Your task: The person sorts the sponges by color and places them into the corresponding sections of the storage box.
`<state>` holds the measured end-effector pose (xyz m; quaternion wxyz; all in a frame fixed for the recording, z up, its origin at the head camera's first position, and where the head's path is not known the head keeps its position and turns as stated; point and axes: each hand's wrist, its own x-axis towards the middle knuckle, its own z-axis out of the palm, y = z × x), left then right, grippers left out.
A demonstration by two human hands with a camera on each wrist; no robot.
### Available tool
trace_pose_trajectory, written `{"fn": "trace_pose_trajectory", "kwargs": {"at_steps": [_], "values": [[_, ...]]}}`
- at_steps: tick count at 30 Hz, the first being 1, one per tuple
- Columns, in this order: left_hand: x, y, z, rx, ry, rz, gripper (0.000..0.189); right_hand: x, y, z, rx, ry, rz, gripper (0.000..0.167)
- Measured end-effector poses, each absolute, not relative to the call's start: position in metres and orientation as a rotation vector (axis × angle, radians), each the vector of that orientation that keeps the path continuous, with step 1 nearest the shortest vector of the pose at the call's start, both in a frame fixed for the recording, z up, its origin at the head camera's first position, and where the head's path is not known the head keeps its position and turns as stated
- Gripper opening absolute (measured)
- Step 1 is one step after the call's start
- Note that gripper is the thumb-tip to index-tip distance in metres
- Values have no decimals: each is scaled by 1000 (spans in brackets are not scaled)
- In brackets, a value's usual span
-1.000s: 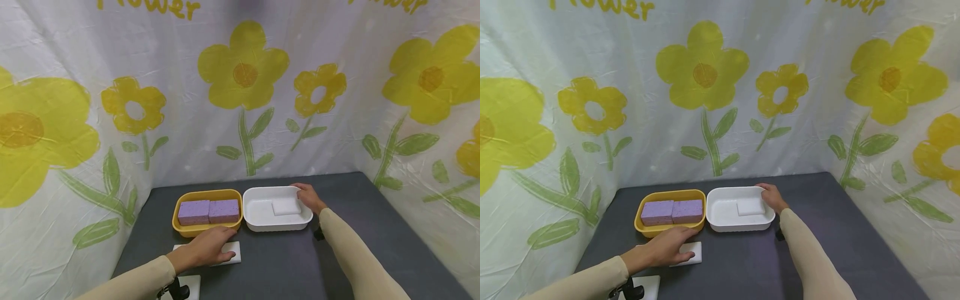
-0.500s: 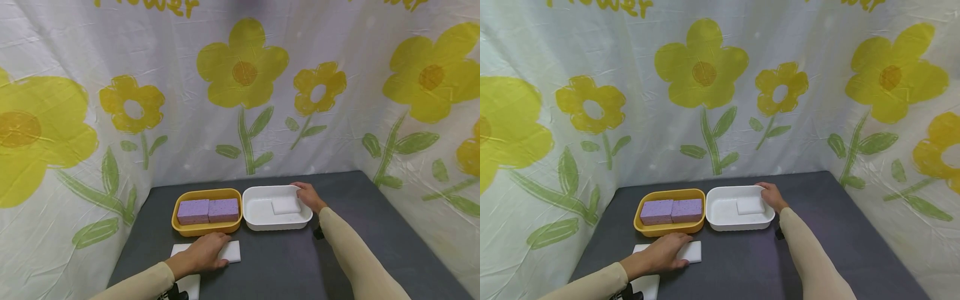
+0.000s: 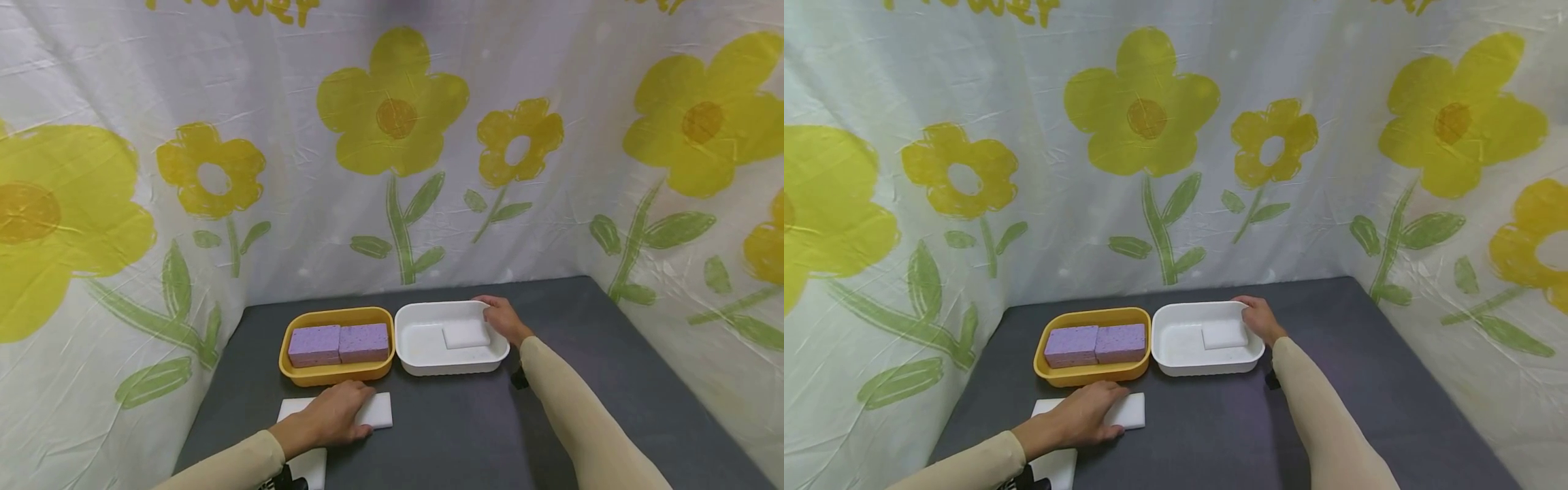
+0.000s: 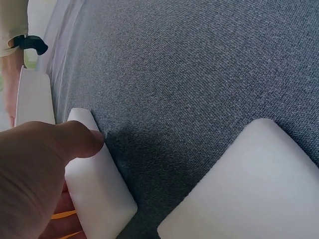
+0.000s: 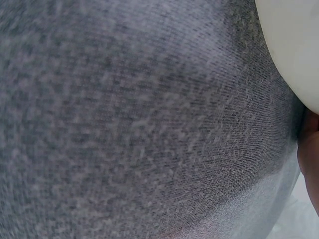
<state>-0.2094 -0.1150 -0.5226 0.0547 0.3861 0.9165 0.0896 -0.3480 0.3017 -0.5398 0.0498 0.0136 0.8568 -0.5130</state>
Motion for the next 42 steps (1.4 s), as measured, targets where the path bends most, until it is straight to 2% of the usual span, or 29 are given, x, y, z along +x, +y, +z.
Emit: {"fn": "trace_pose_trajectory", "kwargs": {"at_steps": [8,16,27,42], "values": [[-211,-113,-519,1193,2806,258,57,-347,300,-537,54,2601,-1565,57],[-210,-106,-510,1343,2838,232,53,-345,299,-538,63,2603,-1570,57],[-212,-81,-472,1433,2805,115,52,-348,300,-539,67,2605,-1560,58],[-250,-56,-436,1509,2826,66,46,-348,303,-540,42,2585,-1621,58]]}}
